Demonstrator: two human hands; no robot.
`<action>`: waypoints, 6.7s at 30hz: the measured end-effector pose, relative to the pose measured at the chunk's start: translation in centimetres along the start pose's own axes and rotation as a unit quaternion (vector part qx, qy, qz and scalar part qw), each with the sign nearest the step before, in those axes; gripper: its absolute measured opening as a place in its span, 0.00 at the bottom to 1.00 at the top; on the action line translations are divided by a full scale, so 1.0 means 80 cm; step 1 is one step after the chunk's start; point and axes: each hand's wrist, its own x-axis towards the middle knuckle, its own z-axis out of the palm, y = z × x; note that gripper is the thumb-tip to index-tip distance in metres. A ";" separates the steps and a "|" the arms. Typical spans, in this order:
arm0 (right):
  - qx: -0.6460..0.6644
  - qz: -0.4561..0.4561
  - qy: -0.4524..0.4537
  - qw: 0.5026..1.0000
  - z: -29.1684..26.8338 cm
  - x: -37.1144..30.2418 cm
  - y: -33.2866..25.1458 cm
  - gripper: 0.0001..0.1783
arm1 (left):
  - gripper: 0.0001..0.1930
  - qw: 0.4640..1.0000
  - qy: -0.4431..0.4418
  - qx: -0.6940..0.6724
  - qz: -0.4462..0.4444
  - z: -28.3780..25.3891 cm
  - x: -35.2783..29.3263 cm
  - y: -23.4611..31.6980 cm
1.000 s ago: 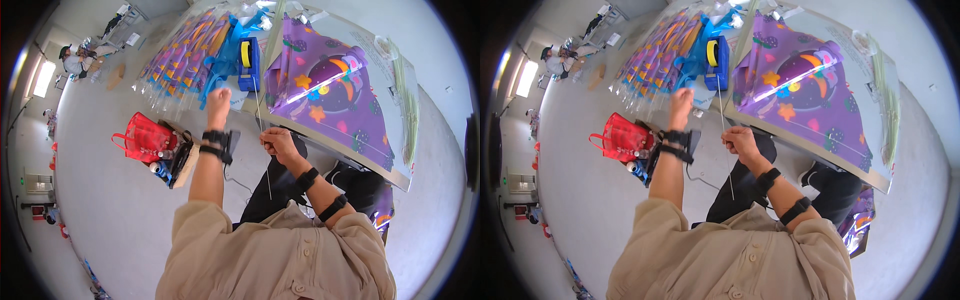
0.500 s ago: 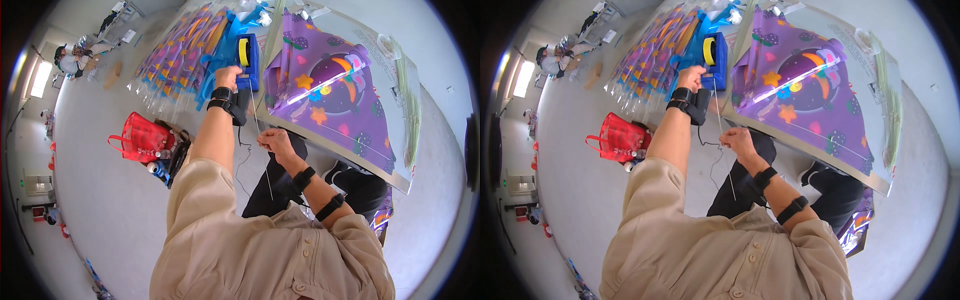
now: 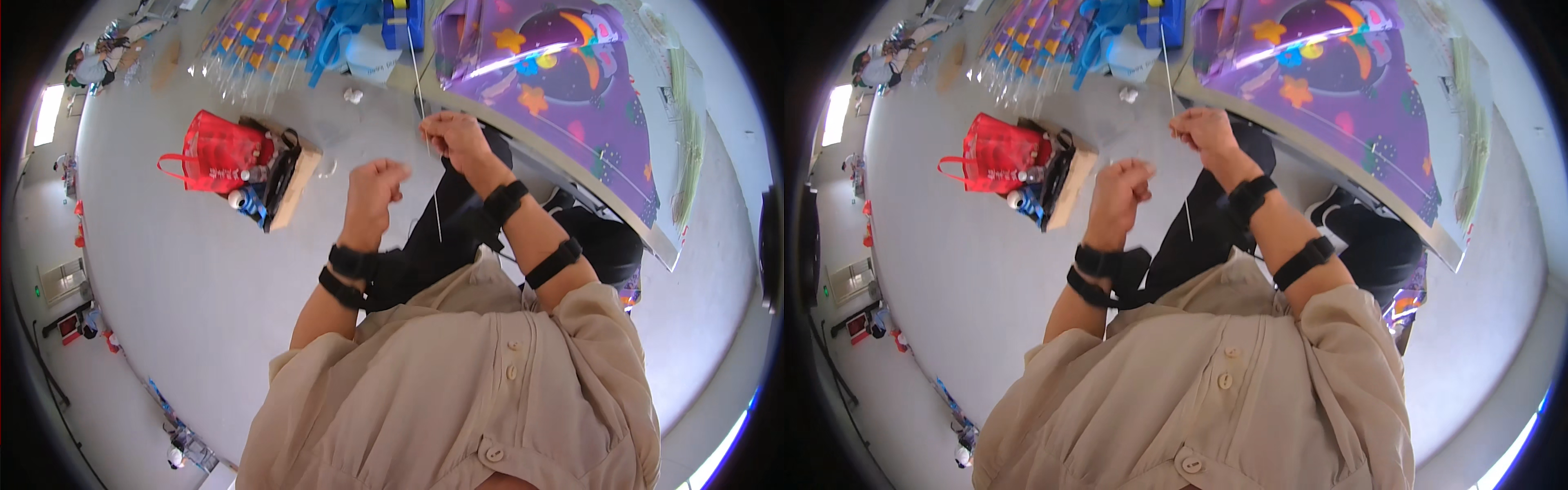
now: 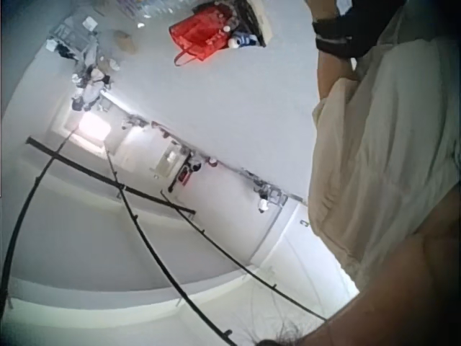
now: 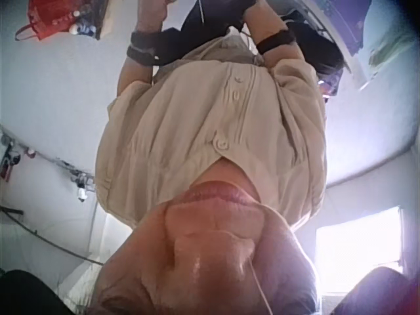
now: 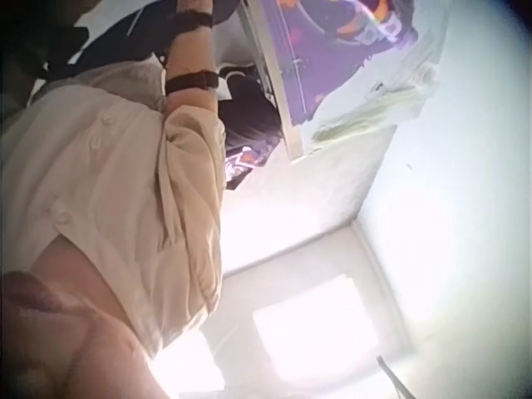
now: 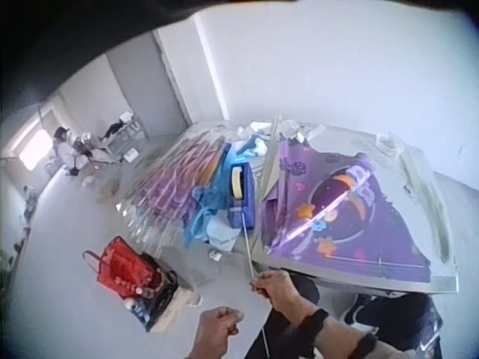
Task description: Assembling a kite by attaching structural rods to a plastic sail using adhesive tape.
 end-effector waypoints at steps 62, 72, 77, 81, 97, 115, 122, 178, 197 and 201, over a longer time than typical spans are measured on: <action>0.122 0.050 0.184 0.974 0.064 0.148 -0.133 0.06 | 0.03 0.997 -0.025 -0.079 -0.004 -0.047 -0.116 -0.013; 0.090 0.067 0.196 0.974 0.066 0.142 -0.128 0.05 | 0.04 0.997 0.007 -0.048 -0.058 -0.064 -0.114 -0.039; 0.168 0.062 0.209 0.961 0.067 0.152 -0.133 0.05 | 0.04 0.996 0.009 -0.057 -0.067 -0.063 -0.111 -0.039; 0.149 0.090 0.211 0.962 0.071 0.153 -0.135 0.02 | 0.04 0.996 0.004 -0.064 -0.060 -0.064 -0.111 -0.039; 0.082 0.091 0.190 0.974 0.062 0.194 -0.065 0.05 | 0.04 0.995 0.025 -0.029 -0.090 -0.082 -0.118 -0.059; 0.425 -0.144 0.126 0.885 -0.261 -0.154 -0.121 0.05 | 0.03 0.953 -0.251 0.167 0.022 -0.018 -0.029 0.026; 0.461 -0.227 0.313 0.799 -0.372 -0.280 -0.051 0.04 | 0.04 0.895 -0.336 0.291 0.021 0.114 0.013 0.063; -0.321 0.066 0.671 0.665 -0.484 -0.211 -0.046 0.13 | 0.03 0.903 -0.191 0.331 0.197 0.252 0.190 0.002; -0.352 0.053 0.664 0.658 -0.487 -0.214 -0.047 0.13 | 0.03 0.816 -0.083 0.526 0.226 0.270 0.191 -0.023; -0.354 0.054 0.666 0.655 -0.489 -0.213 -0.045 0.13 | 0.04 0.809 -0.071 0.535 0.232 0.271 0.190 -0.024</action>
